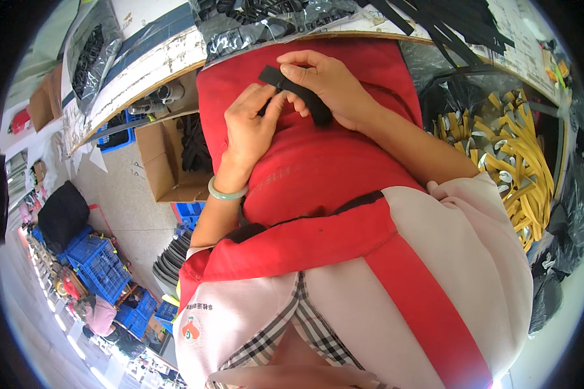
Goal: Assembling black webbing straps by threading them through plastic buckles at a workstation.
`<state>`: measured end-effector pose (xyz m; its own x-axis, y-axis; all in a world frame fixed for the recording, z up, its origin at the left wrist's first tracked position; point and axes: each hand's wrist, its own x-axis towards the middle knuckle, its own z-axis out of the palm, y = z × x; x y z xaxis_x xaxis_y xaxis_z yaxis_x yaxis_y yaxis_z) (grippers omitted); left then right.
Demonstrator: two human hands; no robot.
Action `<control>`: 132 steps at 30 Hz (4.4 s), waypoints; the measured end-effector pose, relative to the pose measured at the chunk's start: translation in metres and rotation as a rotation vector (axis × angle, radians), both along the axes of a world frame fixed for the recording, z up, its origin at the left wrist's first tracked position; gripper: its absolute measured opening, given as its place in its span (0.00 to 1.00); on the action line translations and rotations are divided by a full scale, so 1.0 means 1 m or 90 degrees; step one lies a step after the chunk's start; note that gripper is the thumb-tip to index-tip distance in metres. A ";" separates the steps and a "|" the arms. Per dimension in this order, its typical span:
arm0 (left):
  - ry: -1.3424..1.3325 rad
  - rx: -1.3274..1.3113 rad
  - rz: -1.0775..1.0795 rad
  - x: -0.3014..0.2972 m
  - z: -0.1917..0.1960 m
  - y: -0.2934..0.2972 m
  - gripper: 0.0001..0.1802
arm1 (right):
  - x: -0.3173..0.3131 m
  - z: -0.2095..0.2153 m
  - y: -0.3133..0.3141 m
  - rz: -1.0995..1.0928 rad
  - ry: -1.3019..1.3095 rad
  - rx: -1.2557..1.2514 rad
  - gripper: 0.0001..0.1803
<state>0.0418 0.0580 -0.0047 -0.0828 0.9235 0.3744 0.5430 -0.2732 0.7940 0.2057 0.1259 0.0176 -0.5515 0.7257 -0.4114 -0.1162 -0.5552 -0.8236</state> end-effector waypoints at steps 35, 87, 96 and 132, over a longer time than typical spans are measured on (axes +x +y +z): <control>-0.483 -0.294 -0.056 -0.104 0.056 -0.080 0.07 | -0.015 -0.017 0.028 0.161 -0.090 0.159 0.10; -0.978 -0.464 -0.096 -0.035 -0.019 -0.020 0.16 | 0.066 0.049 0.179 -0.022 -0.551 0.881 0.15; -1.016 -0.471 -0.109 -0.036 -0.025 -0.021 0.13 | 0.055 0.032 0.185 0.004 -0.666 0.869 0.19; -0.423 -0.132 0.163 -0.010 -0.003 -0.017 0.08 | -0.028 0.018 0.000 0.136 -0.026 -0.030 0.12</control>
